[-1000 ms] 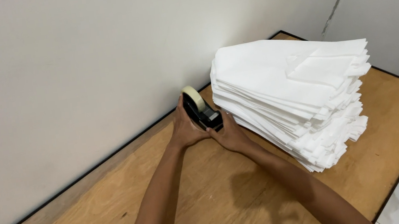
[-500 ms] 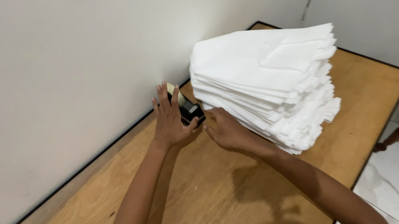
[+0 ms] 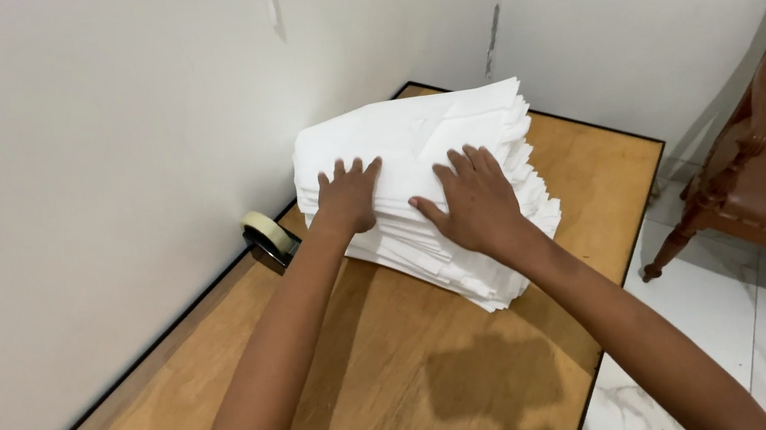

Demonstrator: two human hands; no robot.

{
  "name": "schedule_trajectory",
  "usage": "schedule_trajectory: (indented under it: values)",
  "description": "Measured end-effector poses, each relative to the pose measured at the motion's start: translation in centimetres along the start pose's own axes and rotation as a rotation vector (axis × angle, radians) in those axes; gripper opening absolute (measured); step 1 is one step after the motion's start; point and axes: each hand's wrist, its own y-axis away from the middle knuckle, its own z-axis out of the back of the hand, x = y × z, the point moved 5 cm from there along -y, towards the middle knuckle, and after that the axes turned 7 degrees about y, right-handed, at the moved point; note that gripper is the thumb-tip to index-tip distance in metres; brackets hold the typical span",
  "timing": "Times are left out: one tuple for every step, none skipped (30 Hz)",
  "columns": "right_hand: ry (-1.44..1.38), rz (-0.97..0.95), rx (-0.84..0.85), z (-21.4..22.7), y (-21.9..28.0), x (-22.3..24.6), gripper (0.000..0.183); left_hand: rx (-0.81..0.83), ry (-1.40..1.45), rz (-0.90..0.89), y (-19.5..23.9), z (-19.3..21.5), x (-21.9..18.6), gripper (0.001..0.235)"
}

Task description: Packaging a stack of bags into a plastic sleeve and folding individual bags for organization at a workstation.

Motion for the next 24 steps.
schedule_trajectory:
  values:
    - [0.005, 0.001, -0.005, 0.4, 0.3, 0.2, 0.062, -0.006, 0.001, -0.001, -0.3, -0.4, 0.3, 0.100]
    - [0.017, -0.007, 0.026, 0.6, 0.5, 0.3, 0.064, -0.025, 0.058, -0.006, -0.5, -0.8, 0.5, 0.093]
    - [0.027, -0.011, 0.061, 0.7, 0.9, 0.7, 0.067, -0.040, 0.115, -0.006, -0.5, -1.3, 0.9, 0.086]
    - [0.029, -0.006, 0.060, -0.1, 0.7, 0.1, 0.067, -0.043, 0.117, -0.002, -0.1, -1.2, 1.2, 0.086]
    - [0.014, 0.008, 0.031, -1.0, 0.4, -0.1, 0.067, -0.112, 0.114, -0.028, 0.4, -0.7, 1.5, 0.065]
    - [-0.001, 0.022, 0.002, -1.8, 0.1, -0.4, 0.067, -0.182, 0.111, -0.055, 1.1, -0.3, 1.9, 0.047]
    - [-0.007, 0.033, 0.003, -1.2, 0.2, -0.1, 0.067, -0.181, 0.109, -0.042, 2.4, 0.9, 2.0, 0.047]
    - [0.018, 0.032, 0.032, -0.8, 0.2, 0.1, 0.068, -0.205, 0.131, -0.092, 3.7, 2.2, 1.7, 0.042]
    - [0.043, 0.033, 0.060, -0.3, 0.2, 0.3, 0.070, -0.230, 0.153, -0.141, 5.0, 3.6, 1.6, 0.038]
    - [0.038, 0.046, 0.059, 0.7, 0.4, 0.9, 0.070, -0.231, 0.151, -0.127, 5.9, 4.0, 1.9, 0.038]
    - [0.067, 0.058, 0.105, 1.3, 0.7, 1.6, 0.070, -0.247, 0.154, -0.143, 6.9, 4.3, 2.1, 0.035]
    - [0.098, 0.071, 0.150, 2.0, 1.1, 2.2, 0.071, -0.263, 0.157, -0.159, 8.0, 4.7, 2.3, 0.031]
    - [0.092, 0.091, 0.153, 1.6, 1.2, 2.7, 0.071, -0.262, 0.157, -0.138, 9.6, 5.2, 2.6, 0.031]
    - [0.136, 0.139, 0.155, 1.2, 1.4, 3.4, 0.069, -0.333, 0.047, -0.167, 11.3, 6.0, 2.5, 0.029]
    - [0.182, 0.190, 0.153, 0.9, 1.4, 4.2, 0.067, -0.403, -0.067, -0.193, 13.1, 7.0, 2.5, 0.026]
    - [0.175, 0.214, 0.151, 0.2, 1.4, 5.4, 0.067, -0.403, -0.072, -0.168, 14.4, 6.5, 3.3, 0.026]
    - [0.203, 0.245, 0.083, -0.4, 1.5, 6.8, 0.050, -0.519, -0.169, -0.174, 16.2, 6.3, 3.9, 0.022]
    - [0.228, 0.276, 0.014, -0.9, 1.7, 8.1, 0.035, -0.631, -0.270, -0.180, 18.1, 5.9, 4.4, 0.020]
    - [0.218, 0.304, 0.011, -1.7, 2.1, 9.4, 0.035, -0.627, -0.279, -0.151, 20.8, 6.1, 4.7, 0.020]
    - [0.234, 0.392, -0.162, -1.7, 2.8, 11.1, 0.041, -0.700, -0.374, -0.150, 23.8, 6.5, 4.6, 0.027]
    - [0.240, 0.483, -0.338, -1.8, 3.5, 13.0, 0.048, -0.767, -0.475, -0.140, 26.9, 6.9, 4.6, 0.035]
    - [0.221, 0.518, -0.345, -1.8, 4.6, 14.6, 0.048, -0.758, -0.490, -0.102, 29.3, 5.7, 5.1, 0.035]
    - [0.224, 0.586, -0.487, -1.3, 6.2, 16.3, 0.051, -0.818, -0.539, -0.111, 32.1, 4.7, 5.1, 0.039]
    - [0.221, 0.649, -0.631, -0.8, 7.9, 17.9, 0.054, -0.876, -0.592, -0.121, 35.0, 3.6, 5.0, 0.043]
